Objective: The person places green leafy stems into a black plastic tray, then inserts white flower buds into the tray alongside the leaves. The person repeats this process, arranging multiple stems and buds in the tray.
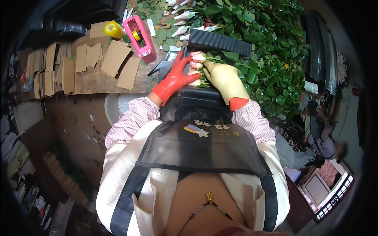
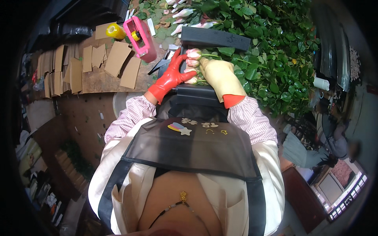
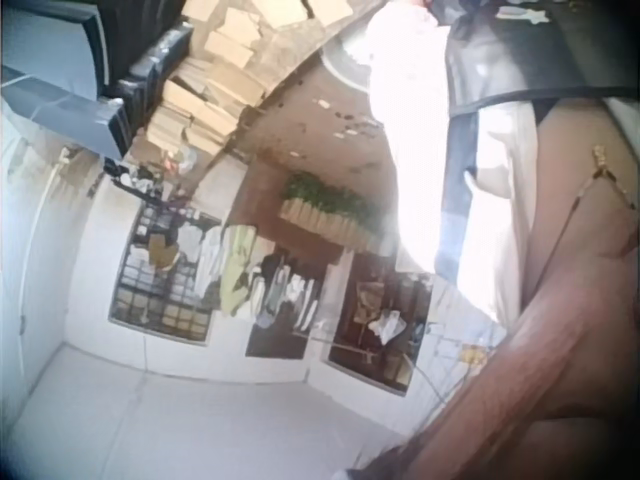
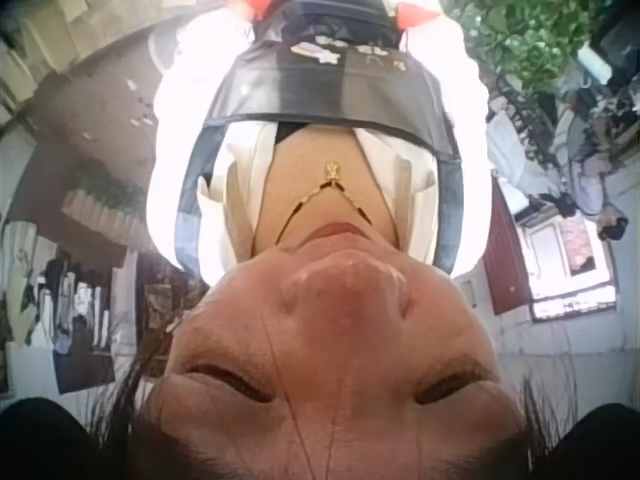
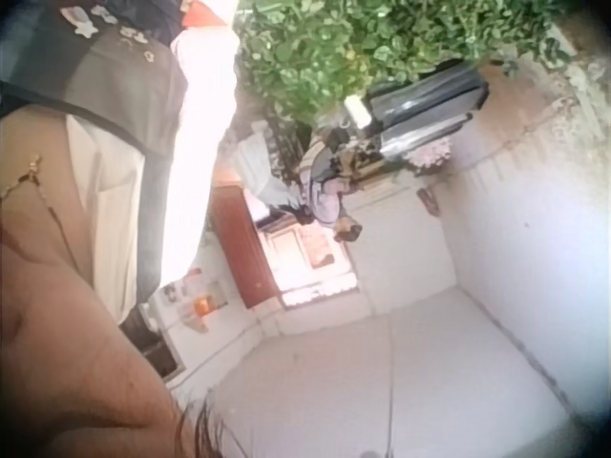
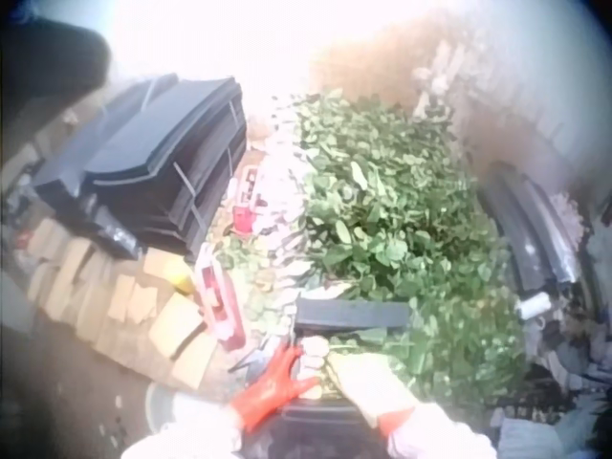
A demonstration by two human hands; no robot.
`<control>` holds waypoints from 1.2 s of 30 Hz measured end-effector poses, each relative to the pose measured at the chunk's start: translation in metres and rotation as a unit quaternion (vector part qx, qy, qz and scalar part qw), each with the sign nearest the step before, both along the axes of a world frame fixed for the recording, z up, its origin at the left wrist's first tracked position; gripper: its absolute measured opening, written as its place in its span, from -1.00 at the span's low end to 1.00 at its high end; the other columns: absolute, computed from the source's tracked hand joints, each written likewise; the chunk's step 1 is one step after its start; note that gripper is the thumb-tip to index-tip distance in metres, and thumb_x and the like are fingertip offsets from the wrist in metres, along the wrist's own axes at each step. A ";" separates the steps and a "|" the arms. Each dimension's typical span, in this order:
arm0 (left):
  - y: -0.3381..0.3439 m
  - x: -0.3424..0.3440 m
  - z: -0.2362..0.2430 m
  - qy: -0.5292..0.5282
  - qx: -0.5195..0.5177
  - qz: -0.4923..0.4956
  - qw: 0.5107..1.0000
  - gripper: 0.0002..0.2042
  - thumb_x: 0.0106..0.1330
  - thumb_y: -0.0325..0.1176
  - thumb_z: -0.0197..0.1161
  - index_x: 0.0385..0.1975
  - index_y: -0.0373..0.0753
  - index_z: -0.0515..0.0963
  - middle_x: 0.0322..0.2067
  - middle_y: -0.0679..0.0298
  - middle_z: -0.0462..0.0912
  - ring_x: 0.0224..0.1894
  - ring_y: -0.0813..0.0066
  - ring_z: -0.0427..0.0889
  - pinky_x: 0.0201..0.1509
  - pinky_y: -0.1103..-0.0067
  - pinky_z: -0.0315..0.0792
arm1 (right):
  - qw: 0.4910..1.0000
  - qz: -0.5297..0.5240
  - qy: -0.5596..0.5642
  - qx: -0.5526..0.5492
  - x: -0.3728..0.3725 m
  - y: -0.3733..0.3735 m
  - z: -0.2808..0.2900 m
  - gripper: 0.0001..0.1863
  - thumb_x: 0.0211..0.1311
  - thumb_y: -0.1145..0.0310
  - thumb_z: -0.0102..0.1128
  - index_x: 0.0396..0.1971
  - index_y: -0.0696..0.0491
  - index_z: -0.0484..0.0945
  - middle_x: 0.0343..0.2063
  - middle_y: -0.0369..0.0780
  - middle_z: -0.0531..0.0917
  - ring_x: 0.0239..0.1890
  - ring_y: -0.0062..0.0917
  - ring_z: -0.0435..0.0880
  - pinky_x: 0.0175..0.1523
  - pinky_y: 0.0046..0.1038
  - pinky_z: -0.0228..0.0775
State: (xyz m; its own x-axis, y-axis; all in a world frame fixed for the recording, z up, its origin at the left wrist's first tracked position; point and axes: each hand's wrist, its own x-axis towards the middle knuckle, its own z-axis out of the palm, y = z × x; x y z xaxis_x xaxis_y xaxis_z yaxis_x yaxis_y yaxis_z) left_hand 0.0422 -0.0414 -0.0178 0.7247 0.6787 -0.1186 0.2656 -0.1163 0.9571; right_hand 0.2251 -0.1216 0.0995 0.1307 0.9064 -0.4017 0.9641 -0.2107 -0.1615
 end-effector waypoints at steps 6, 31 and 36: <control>0.005 0.013 0.000 0.007 -0.049 0.045 0.998 -0.37 0.11 -0.10 0.61 0.23 -0.05 0.63 0.54 -0.25 0.03 0.56 -0.14 0.17 0.53 0.13 0.20 | 0.994 0.066 -0.012 -0.085 -0.003 0.000 0.012 -0.65 0.55 0.15 -0.05 0.13 -0.02 0.55 -0.34 -0.11 0.80 -0.30 -0.14 0.82 -0.17 -0.01 0.62; 0.008 0.027 0.009 -0.026 -0.110 0.143 0.983 -0.46 0.16 -0.25 0.61 0.06 -0.45 0.60 0.31 -0.11 0.50 0.39 0.22 0.45 0.42 0.39 0.33 | 0.958 0.005 0.080 0.277 0.009 -0.001 0.009 -0.74 0.36 0.27 0.25 -0.01 -0.04 0.71 -0.21 -0.21 0.78 -0.26 -0.21 0.77 -0.16 -0.20 0.63; 0.007 0.031 0.026 -0.010 -0.127 0.144 0.981 -0.45 0.16 -0.28 0.61 0.06 -0.49 0.59 0.37 -0.12 0.43 0.36 0.24 0.48 0.39 0.43 0.36 | 0.966 0.038 0.017 0.257 0.015 0.003 -0.030 -0.65 0.26 0.37 0.26 0.05 -0.04 0.68 -0.14 -0.23 0.77 -0.26 -0.23 0.78 -0.21 -0.25 0.64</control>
State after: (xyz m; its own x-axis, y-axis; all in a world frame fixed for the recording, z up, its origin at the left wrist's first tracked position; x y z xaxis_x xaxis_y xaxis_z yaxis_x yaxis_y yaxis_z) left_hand 0.0730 -0.0348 0.0084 0.5111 0.8062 -0.2981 0.2325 0.2042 0.9509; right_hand 0.2398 -0.1188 0.0692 0.0512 0.9936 0.1007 0.9658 -0.0235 -0.2584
